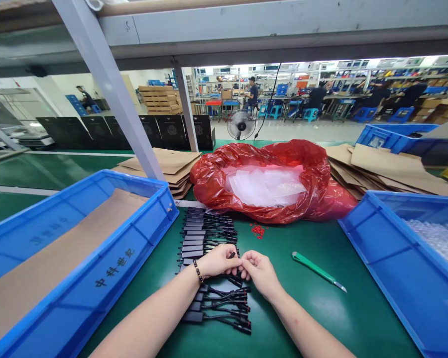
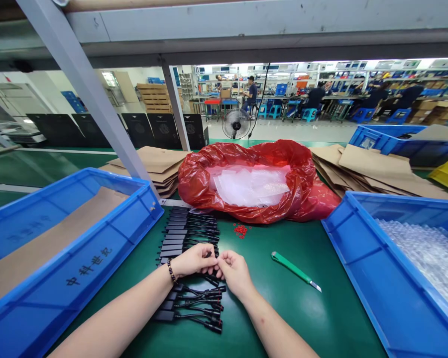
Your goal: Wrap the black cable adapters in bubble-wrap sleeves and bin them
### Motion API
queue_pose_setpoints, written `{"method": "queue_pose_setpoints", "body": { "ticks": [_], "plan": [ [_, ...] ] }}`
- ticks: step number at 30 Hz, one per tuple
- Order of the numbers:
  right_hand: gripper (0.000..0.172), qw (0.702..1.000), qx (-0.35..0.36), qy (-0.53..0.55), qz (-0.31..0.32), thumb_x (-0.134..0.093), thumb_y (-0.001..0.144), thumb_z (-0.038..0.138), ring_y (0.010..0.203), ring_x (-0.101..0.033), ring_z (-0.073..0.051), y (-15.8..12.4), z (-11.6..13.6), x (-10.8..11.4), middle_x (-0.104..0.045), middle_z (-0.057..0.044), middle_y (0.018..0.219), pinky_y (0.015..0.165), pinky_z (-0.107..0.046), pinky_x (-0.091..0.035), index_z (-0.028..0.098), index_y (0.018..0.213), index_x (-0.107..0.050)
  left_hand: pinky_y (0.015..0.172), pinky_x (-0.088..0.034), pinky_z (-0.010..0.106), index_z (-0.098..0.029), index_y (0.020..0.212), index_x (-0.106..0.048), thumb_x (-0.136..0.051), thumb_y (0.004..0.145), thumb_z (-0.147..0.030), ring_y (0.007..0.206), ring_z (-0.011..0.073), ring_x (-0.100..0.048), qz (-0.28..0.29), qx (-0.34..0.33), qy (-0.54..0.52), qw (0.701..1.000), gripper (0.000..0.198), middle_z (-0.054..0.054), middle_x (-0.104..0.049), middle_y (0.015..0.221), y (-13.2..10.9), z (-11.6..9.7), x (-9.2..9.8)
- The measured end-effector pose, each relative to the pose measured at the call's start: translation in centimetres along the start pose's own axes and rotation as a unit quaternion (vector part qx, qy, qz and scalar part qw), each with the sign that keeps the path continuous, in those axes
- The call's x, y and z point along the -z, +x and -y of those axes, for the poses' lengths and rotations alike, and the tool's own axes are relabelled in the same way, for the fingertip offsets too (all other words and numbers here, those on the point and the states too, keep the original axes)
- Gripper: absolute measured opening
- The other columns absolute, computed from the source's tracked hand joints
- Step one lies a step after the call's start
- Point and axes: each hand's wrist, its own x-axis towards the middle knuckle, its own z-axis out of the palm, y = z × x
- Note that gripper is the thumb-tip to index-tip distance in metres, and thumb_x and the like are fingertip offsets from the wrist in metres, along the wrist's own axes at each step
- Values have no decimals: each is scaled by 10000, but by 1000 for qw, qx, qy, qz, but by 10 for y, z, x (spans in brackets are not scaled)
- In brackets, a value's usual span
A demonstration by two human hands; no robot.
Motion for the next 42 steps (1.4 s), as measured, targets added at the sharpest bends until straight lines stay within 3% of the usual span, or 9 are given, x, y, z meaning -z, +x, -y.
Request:
{"method": "queue_pose_setpoints", "body": {
  "ticks": [6,11,15,18,20,27,33,37,42],
  "plan": [
    [279,999,13,-23,28,-566,691,431,398,-367,-59,1,-6,-3,-480,55,505,414,-191,-276,185,618,-455,404,-244,188,-167,647,-452,-582,702,-341,395,53,-379,27,-9,-4,1000,224,-52,-531,465,-4,-4,1],
    [195,975,121,-187,-10,-509,747,338,559,-481,-124,11,-2,17,-542,5,596,554,-237,-385,182,635,-542,391,-225,183,-167,714,-479,-556,693,-293,371,49,-338,24,-6,-31,999,149,-58,-525,444,-5,-6,2],
    [227,869,155,-441,-161,-424,822,250,784,-565,-168,38,11,58,-623,-46,831,726,-260,-409,187,817,-643,380,-252,183,-154,695,-512,-549,697,-336,357,54,-362,13,5,-37,999,185,-40,-537,454,-2,-7,0],
    [280,789,91,-580,-182,-396,839,171,829,-583,-175,60,17,79,-626,-72,911,724,-252,-400,193,968,-644,467,-378,218,-145,692,-534,-524,713,-408,482,97,-514,-11,-7,-46,999,263,7,-597,581,0,-7,0],
    [274,774,67,-603,-181,-409,830,142,798,-593,-188,71,18,85,-627,-91,879,688,-260,-394,180,953,-651,578,-421,241,-132,718,-573,-532,713,-404,613,115,-562,-31,-27,-46,998,276,29,-621,679,0,-6,1],
    [197,791,52,-579,-190,-423,807,143,714,-592,-193,70,23,80,-632,-94,766,624,-270,-387,154,761,-614,462,-313,201,-147,731,-544,-628,619,-277,459,62,-410,-56,-40,-57,996,191,-65,-472,515,0,-4,5],
    [185,977,80,-186,-65,-529,723,349,507,-507,-138,31,17,40,-561,-3,561,484,-239,-383,185,640,-550,455,-334,197,-161,716,-474,-549,636,-260,460,64,-437,-67,-20,-69,995,148,-26,-551,560,3,-4,3],
    [220,991,61,-120,-18,-572,679,384,455,-437,-103,13,13,11,-506,22,500,453,-223,-337,179,605,-543,437,-318,189,-158,689,-475,-555,634,-251,446,57,-435,-76,-14,-54,996,134,-28,-554,555,2,-5,3],
    [213,990,78,-115,-24,-554,693,371,486,-432,-102,12,11,3,-494,23,522,486,-227,-347,177,607,-532,402,-292,180,-159,693,-467,-561,655,-286,425,57,-438,-70,-10,-42,997,162,-31,-554,551,3,-3,2]
  ]
}}
